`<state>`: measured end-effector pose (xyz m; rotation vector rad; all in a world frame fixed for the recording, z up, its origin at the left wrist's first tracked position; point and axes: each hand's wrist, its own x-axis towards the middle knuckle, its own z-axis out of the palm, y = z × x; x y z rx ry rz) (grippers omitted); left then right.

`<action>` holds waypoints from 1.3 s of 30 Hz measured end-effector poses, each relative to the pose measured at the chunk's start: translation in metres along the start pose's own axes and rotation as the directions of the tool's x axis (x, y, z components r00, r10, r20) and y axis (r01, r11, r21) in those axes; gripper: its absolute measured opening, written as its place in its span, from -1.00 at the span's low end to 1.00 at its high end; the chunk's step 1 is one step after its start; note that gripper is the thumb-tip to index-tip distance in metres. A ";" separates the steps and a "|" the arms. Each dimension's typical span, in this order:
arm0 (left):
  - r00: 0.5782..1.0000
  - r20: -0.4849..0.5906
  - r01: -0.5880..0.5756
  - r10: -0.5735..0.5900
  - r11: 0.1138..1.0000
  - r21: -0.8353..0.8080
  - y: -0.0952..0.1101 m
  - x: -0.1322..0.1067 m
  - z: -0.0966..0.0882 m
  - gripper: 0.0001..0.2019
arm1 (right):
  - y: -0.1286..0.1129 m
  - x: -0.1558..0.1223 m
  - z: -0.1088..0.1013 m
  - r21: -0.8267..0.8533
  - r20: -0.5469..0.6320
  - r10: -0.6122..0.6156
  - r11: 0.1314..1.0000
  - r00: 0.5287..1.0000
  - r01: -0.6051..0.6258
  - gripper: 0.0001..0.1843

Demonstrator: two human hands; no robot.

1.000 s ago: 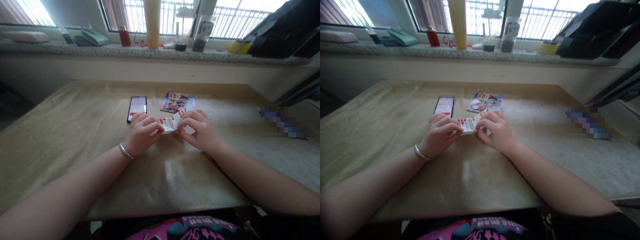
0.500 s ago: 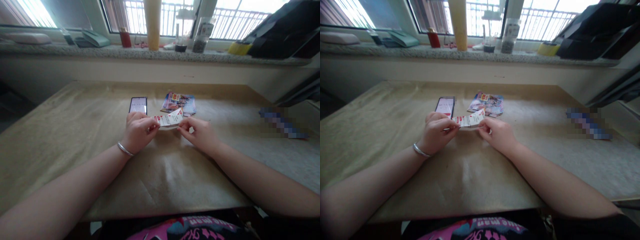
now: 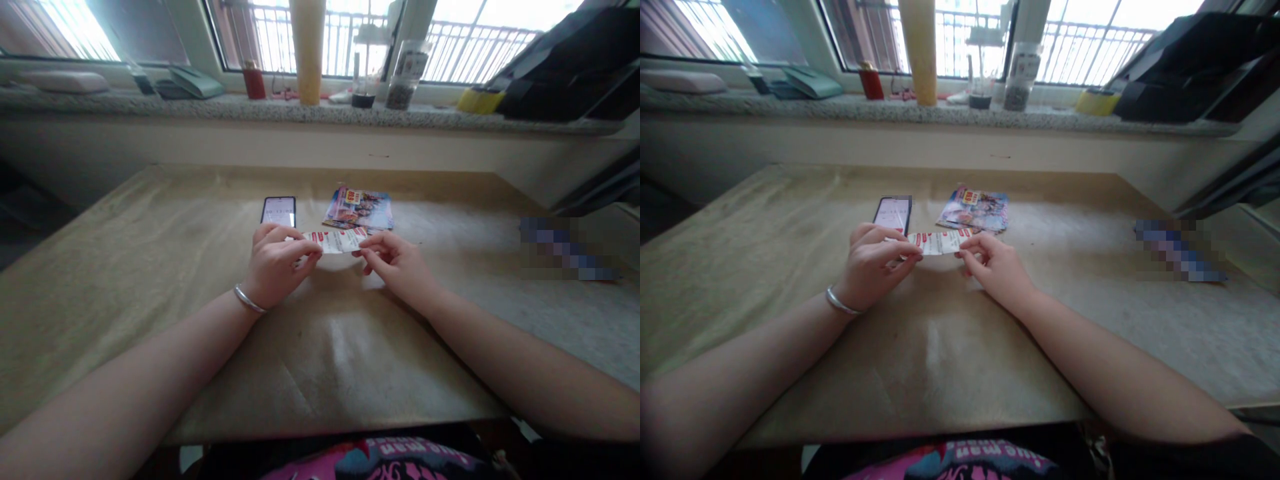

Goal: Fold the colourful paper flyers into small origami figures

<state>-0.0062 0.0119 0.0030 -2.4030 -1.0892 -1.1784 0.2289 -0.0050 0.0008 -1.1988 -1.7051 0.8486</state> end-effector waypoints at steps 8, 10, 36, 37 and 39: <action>0.998 0.038 0.046 -0.045 0.999 -0.023 -0.003 -0.001 0.004 -0.91 | 0.006 0.005 0.002 0.126 0.020 0.119 0.985 0.993 -0.120 -0.76; 0.999 0.043 0.027 -0.026 0.999 -0.025 -0.004 -0.002 0.006 -0.92 | 0.010 0.007 0.004 0.176 0.049 0.177 0.967 0.983 -0.183 -0.73; 0.972 0.236 -0.008 -0.008 0.998 0.068 0.001 0.002 0.000 -0.89 | 0.041 0.028 -0.011 -0.025 -0.013 0.096 0.995 0.995 -0.096 -0.32; 0.968 0.249 -0.037 0.020 0.997 0.066 0.002 0.002 -0.001 -0.89 | 0.040 0.028 -0.012 -0.022 0.013 0.081 0.997 0.997 -0.081 -0.34; 0.961 0.270 -0.089 0.067 0.994 0.070 0.005 0.002 -0.003 -0.87 | 0.040 0.028 -0.013 -0.044 0.045 0.046 0.998 0.998 -0.044 -0.42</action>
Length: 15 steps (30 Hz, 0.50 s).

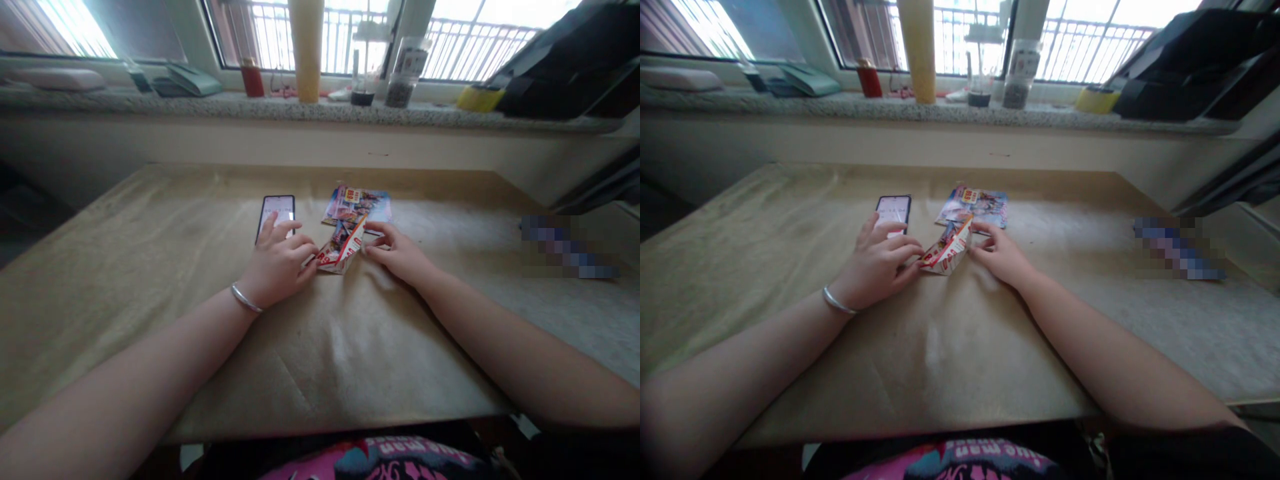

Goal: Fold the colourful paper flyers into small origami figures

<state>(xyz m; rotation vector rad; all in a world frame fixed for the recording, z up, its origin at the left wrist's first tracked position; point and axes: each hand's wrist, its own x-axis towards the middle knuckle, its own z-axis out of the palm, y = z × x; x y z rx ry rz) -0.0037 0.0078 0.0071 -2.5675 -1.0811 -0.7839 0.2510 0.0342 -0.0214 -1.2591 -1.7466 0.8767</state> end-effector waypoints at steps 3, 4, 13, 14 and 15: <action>0.999 0.025 -0.031 0.030 0.999 0.016 0.004 -0.001 -0.003 -0.78 | 0.002 0.000 -0.004 -0.016 0.027 -0.032 0.999 0.999 0.033 -0.61; 0.999 0.031 -0.033 0.032 0.999 0.016 0.005 -0.002 -0.003 -0.75 | 0.003 0.000 -0.005 -0.013 0.033 -0.037 0.999 0.999 0.037 -0.65; 0.986 0.089 -0.152 0.143 0.982 0.109 0.009 0.000 -0.005 -0.71 | 0.007 0.002 -0.006 -0.057 0.089 -0.086 0.994 0.992 0.092 -0.61; 0.985 0.089 -0.157 0.148 0.982 0.108 0.009 0.001 -0.005 -0.73 | 0.007 0.002 -0.005 -0.060 0.100 -0.094 0.993 0.991 0.100 -0.62; 0.985 0.087 -0.160 0.152 0.982 0.101 0.009 0.001 -0.006 -0.75 | 0.006 0.001 -0.004 -0.060 0.112 -0.097 0.993 0.989 0.104 -0.63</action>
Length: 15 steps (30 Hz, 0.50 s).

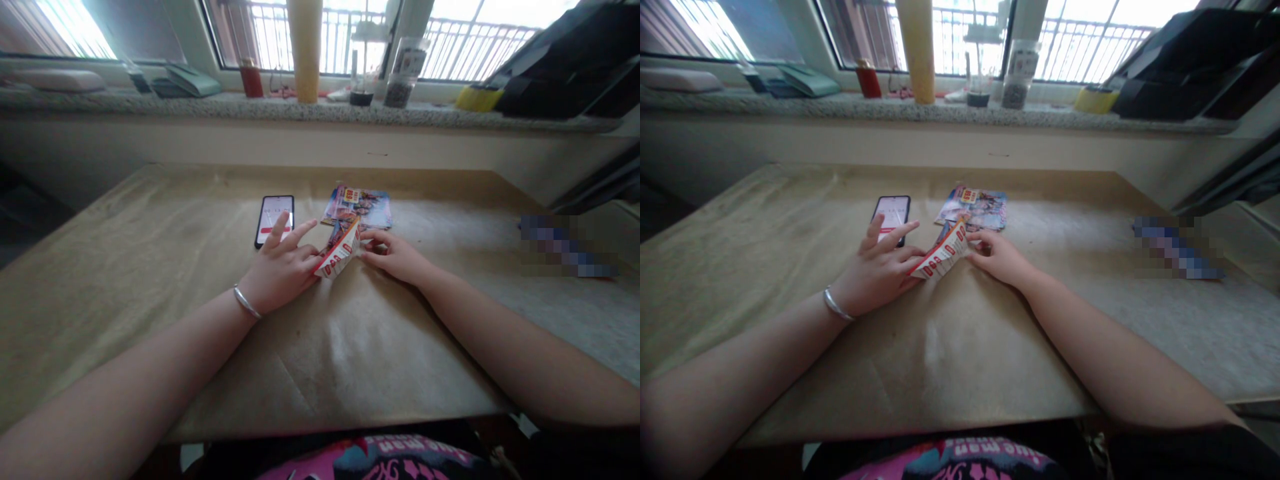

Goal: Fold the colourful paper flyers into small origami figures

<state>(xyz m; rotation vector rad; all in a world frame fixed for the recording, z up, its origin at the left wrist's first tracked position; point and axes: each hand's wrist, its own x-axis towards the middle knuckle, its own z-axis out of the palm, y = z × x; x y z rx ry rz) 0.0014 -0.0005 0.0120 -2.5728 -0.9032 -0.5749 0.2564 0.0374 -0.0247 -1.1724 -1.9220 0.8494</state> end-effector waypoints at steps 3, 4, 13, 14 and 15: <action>1.000 -0.004 -0.006 0.006 0.999 -0.036 -0.002 0.000 0.001 -0.82 | -0.002 0.000 0.002 0.023 0.024 0.006 1.000 1.000 -0.007 -0.69; 1.000 -0.004 -0.008 0.008 0.999 -0.047 -0.003 0.000 0.002 -0.84 | -0.002 0.000 0.002 0.032 0.025 0.012 0.999 1.000 -0.013 -0.73; 0.998 0.002 0.064 -0.064 0.996 -0.063 -0.011 -0.003 0.009 -0.83 | -0.005 0.000 -0.001 0.084 0.025 0.109 0.990 0.994 -0.110 -0.78; 0.995 -0.009 0.094 -0.095 0.993 -0.064 -0.011 -0.003 0.008 -0.84 | -0.005 0.000 -0.002 0.076 0.006 0.129 0.989 0.992 -0.129 -0.79; 0.992 -0.025 0.126 -0.128 0.990 -0.067 -0.011 -0.004 0.008 -0.85 | -0.005 0.000 -0.003 0.077 -0.012 0.154 0.985 0.988 -0.153 -0.80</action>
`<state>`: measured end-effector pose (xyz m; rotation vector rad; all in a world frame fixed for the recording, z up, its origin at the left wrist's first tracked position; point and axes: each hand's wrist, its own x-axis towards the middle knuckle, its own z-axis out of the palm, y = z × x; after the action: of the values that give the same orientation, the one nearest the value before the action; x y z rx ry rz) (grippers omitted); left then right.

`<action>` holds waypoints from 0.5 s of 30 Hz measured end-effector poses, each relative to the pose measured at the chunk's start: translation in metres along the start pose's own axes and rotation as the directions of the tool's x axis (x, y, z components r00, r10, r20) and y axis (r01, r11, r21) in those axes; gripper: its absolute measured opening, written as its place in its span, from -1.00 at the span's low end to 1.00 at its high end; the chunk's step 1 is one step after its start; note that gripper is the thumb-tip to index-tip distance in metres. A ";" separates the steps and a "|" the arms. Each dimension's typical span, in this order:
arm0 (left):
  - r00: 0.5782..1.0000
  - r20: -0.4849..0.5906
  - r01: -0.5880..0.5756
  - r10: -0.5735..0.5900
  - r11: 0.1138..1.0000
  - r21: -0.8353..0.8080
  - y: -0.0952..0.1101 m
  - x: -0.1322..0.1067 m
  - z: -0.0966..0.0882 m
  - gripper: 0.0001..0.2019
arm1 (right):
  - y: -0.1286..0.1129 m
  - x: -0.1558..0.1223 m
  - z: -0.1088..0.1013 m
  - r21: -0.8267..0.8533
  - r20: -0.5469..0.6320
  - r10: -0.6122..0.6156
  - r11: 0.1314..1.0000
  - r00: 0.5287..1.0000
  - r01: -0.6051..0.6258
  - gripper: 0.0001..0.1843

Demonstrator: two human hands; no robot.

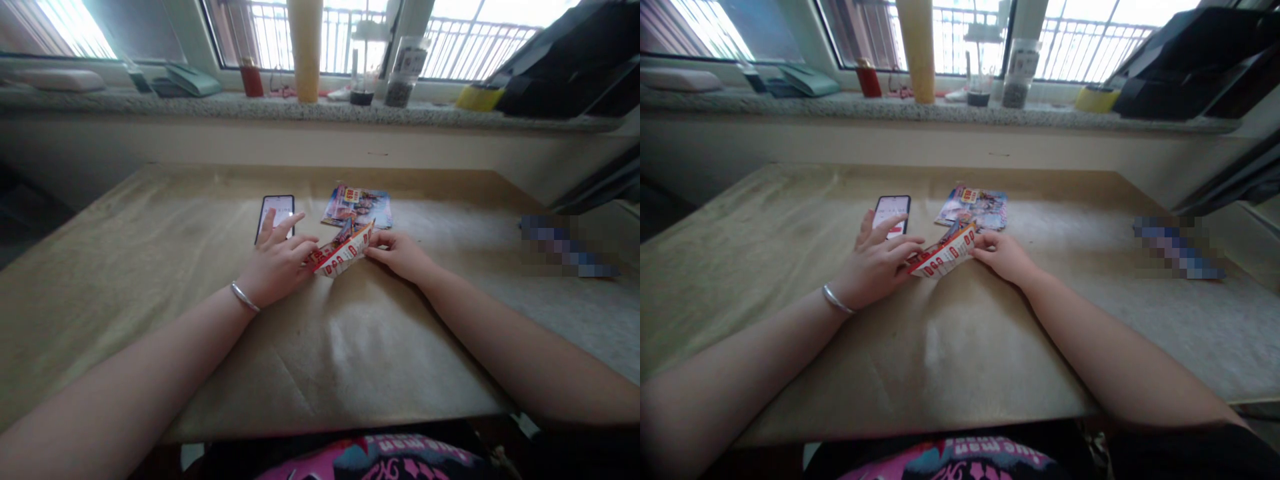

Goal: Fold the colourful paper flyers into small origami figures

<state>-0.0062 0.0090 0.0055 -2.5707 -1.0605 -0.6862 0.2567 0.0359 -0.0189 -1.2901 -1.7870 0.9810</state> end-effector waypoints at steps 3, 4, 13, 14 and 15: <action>0.997 -0.040 0.071 -0.072 0.997 -0.010 0.000 -0.001 -0.001 -0.82 | 0.001 0.001 -0.002 0.087 -0.035 0.086 0.993 0.996 -0.083 -0.81; 0.996 -0.043 0.081 -0.081 0.997 -0.012 0.000 -0.001 -0.001 -0.79 | 0.001 0.002 -0.002 0.138 -0.045 0.111 0.985 0.993 -0.104 -0.81; 0.983 -0.179 -0.017 0.027 0.998 0.060 -0.001 -0.002 0.000 -0.87 | -0.006 0.004 0.000 0.589 -0.192 0.361 0.786 0.913 -0.187 -0.80; 0.977 -0.204 -0.054 0.066 0.996 0.064 0.000 -0.002 -0.002 -0.88 | -0.007 0.004 0.000 0.620 -0.197 0.387 0.761 0.901 -0.192 -0.80; 0.970 -0.216 -0.097 0.108 0.993 0.059 0.002 -0.002 -0.003 -0.88 | -0.009 0.004 0.001 0.644 -0.197 0.408 0.740 0.891 -0.196 -0.81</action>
<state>-0.0070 0.0056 0.0072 -2.4216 -0.8568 -0.8817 0.2514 0.0374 -0.0111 -1.2383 -0.8848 1.3008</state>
